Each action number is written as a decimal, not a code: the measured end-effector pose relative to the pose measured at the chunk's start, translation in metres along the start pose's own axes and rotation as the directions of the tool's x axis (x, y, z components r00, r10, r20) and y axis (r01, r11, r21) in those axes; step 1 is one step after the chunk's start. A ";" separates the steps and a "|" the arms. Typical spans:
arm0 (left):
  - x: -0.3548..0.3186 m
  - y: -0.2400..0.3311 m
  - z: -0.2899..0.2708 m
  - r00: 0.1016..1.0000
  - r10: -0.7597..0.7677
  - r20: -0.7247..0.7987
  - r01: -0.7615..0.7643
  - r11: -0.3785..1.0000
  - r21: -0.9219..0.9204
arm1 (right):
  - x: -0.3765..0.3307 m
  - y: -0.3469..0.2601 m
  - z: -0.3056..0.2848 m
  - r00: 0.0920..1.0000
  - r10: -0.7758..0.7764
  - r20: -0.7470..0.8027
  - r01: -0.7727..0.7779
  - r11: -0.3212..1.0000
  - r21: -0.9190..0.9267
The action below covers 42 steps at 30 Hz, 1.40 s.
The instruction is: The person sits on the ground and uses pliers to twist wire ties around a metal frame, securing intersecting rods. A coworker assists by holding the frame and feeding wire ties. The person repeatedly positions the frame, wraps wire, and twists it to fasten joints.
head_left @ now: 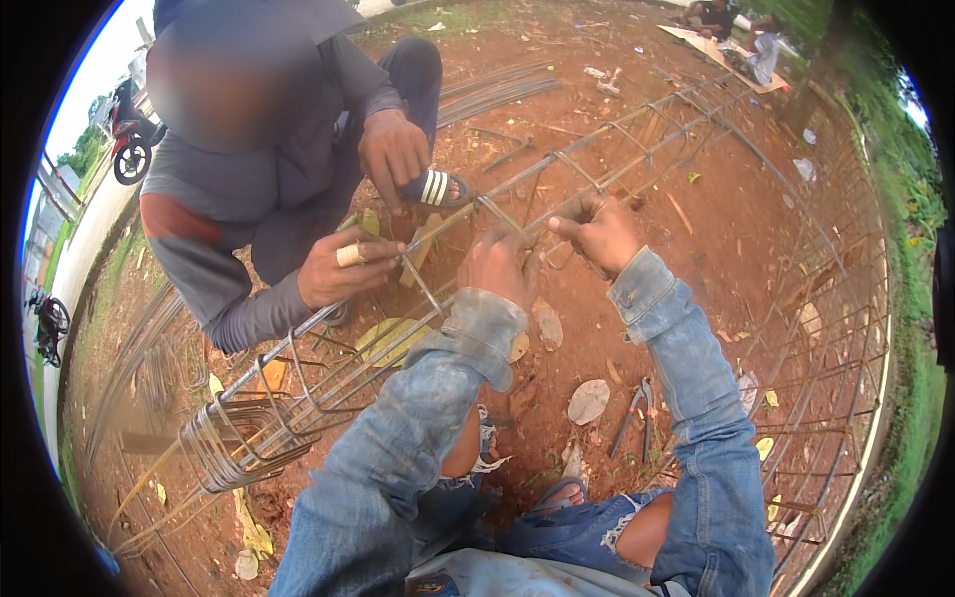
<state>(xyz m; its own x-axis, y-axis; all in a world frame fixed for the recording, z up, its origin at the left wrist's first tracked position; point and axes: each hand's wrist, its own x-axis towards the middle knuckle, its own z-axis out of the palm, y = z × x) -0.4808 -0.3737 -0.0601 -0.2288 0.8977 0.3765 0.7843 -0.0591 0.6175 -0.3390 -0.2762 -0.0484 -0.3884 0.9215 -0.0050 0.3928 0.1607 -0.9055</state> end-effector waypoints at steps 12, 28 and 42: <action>0.002 0.000 0.004 0.995 -0.014 -0.095 0.007 0.998 -0.068 | -0.043 0.035 0.056 0.954 0.244 0.174 -0.300 0.783 0.545; -0.096 0.073 -0.009 0.958 0.258 0.125 -0.132 0.784 -0.607 | -0.167 0.324 -0.009 0.638 0.738 -0.219 -0.662 0.381 -0.645; -0.107 0.088 0.065 0.840 0.325 0.434 0.126 0.662 -0.739 | -0.298 0.379 0.029 0.549 0.756 -0.357 -0.767 0.286 -0.574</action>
<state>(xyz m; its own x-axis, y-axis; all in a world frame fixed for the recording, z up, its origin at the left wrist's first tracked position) -0.3501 -0.4470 -0.0908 0.3130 0.9246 0.2171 0.0649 -0.2489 0.9664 -0.0984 -0.5004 -0.4023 0.3810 0.7535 -0.5358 0.8891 -0.4576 -0.0114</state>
